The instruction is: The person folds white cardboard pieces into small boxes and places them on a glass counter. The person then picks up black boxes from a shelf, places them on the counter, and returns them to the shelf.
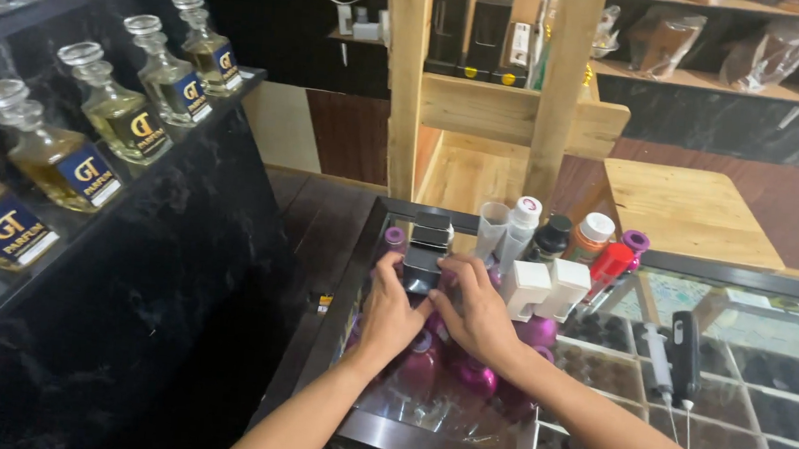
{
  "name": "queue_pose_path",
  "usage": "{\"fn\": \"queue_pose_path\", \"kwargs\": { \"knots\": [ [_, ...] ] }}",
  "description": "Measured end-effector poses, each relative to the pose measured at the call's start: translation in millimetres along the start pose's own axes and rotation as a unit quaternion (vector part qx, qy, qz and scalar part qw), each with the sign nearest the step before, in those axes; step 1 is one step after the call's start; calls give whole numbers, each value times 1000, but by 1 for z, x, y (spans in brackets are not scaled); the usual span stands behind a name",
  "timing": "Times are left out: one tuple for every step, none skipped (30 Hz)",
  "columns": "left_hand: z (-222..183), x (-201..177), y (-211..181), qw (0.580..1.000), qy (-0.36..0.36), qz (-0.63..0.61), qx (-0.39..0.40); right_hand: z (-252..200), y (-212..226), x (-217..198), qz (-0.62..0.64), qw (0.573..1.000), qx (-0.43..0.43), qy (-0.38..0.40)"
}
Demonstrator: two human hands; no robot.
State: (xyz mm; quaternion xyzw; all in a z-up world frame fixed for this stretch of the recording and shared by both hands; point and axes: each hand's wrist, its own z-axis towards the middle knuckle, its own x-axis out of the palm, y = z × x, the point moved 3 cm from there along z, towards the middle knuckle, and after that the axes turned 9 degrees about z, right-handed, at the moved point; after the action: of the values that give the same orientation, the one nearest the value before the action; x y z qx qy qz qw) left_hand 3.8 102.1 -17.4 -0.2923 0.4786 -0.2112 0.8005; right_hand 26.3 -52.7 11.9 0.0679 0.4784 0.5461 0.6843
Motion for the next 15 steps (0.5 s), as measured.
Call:
{"fn": "queue_pose_path", "kwargs": {
  "knots": [
    [1, 3, 2, 1000, 6, 6, 3, 1, -1, 2, -10, 1000, -4, -4],
    [2, 7, 4, 1000, 12, 12, 5, 1, -3, 3, -20, 1000, -8, -8],
    [3, 10, 8, 1000, 10, 12, 2, 1, -6, 5, -20, 1000, -9, -5],
    [5, 14, 11, 1000, 8, 19, 13, 2, -9, 7, -16, 1000, -13, -13],
    [8, 18, 14, 999, 5, 27, 24, 3, -12, 7, -12, 1000, -18, -23],
    [9, 17, 13, 999, 4, 26, 22, 5, -18, 10, -12, 1000, -19, -21],
    [7, 16, 12, 999, 3, 32, 25, 4, -23, 12, -12, 999, -26, -26],
    [6, 16, 11, 999, 2, 38, 28, 2, -29, 14, -12, 999, -34, -32],
    [0, 15, 11, 999, 6, 36, 25, -3, -28, 16, -14, 999, -30, -29],
    [-5, 13, 9, 999, 12, 38, 30, -8, -27, 17, 1, 999, -26, -30],
    [1, 8, 5, 998, 8, 40, 42, -1, -27, 17, 14, 999, -34, -38],
    [12, 7, 0, 998, 1, 38, 48, 10, -23, 11, 10, 998, -42, -41],
    [7, 7, 0, 998, 7, 45, 46, 7, -17, 11, 23, 998, -37, -47],
    [3, 7, 0, 998, 13, 52, 44, 4, -11, 11, 37, 997, -32, -53],
    [-1, 2, -2, 998, 11, 54, 44, 2, -12, 11, 38, 997, -34, -54]
  ]
}}
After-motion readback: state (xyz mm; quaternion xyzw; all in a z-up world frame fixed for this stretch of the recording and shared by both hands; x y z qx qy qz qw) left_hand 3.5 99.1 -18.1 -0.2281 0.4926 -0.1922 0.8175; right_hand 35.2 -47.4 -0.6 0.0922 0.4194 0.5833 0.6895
